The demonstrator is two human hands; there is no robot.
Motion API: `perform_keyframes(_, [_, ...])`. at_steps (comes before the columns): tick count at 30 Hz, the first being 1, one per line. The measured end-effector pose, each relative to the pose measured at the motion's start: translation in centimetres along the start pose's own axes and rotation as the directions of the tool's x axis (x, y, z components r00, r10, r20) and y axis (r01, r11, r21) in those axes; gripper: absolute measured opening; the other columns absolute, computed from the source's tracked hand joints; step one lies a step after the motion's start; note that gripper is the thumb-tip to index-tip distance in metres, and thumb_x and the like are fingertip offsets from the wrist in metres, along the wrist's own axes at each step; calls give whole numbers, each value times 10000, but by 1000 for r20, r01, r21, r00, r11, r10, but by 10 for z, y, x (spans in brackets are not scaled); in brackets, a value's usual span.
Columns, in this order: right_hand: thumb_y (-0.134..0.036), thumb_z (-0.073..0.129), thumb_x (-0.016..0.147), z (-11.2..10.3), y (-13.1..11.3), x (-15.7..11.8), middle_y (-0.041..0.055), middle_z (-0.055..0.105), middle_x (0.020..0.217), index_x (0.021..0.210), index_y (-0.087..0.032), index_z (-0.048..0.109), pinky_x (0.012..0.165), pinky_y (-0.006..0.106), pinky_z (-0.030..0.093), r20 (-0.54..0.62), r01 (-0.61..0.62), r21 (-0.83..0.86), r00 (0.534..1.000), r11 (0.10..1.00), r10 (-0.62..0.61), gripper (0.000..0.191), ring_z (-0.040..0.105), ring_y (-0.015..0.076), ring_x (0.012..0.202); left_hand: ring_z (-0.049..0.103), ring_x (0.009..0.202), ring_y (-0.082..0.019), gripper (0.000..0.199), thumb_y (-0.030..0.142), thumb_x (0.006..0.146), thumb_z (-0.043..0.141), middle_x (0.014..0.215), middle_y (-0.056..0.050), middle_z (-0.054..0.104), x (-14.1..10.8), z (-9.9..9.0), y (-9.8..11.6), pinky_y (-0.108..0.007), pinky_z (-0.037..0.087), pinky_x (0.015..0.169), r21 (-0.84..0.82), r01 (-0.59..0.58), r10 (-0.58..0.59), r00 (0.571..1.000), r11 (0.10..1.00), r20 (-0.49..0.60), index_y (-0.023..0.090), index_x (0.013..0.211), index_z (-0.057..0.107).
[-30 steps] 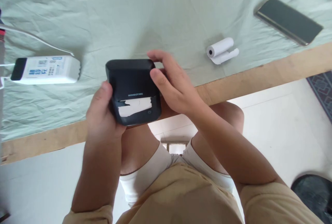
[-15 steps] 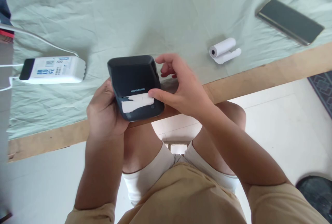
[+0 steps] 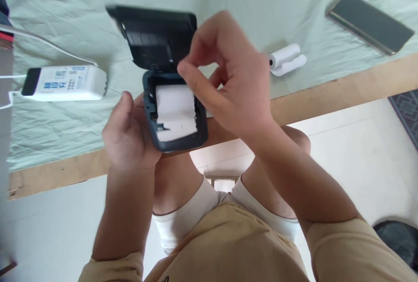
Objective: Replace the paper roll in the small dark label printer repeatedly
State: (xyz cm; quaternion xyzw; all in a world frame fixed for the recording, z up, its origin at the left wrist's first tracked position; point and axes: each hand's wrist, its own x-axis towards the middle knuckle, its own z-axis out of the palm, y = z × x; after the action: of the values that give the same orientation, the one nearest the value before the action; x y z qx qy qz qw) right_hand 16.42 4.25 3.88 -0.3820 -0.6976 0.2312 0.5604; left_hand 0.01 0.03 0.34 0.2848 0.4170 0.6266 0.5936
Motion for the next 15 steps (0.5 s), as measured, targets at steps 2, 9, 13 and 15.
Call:
perform_keyframes(2, [-194,712,881,-2,0,2,-51,639,799,832,-255,559,538,282,386,153,74,-245,988,967,-37,171,596,118,647,769,1084,-287,353,523,977,648,903,-66,788,-3,1,1,-365,640,860,32,-22,21,999,999,46,205,981,803])
perform_keyframes(9, [-270,741,843,-6,-8,20,-22,507,659,872,-274,593,642,305,360,529,58,-546,798,835,291,151,536,170,645,772,1035,-265,222,380,962,710,869,-50,756,-6,1,4,-317,626,794,108,-25,14,995,994,99,184,1019,795])
perform_keyframes(13, [-263,748,802,-12,-14,24,-10,626,739,944,-293,667,698,361,461,582,91,-540,758,837,293,166,574,197,679,770,943,-243,207,366,955,708,811,-39,728,-6,2,5,-304,614,762,64,-6,1,997,998,78,176,953,790])
perform_keyframes(15, [-224,714,808,-18,-13,19,-24,715,893,1003,-302,675,681,344,500,551,19,-355,812,935,192,214,609,177,717,759,872,-206,204,343,958,694,769,-22,710,-7,3,5,-279,604,761,19,-21,20,998,1000,65,176,879,781])
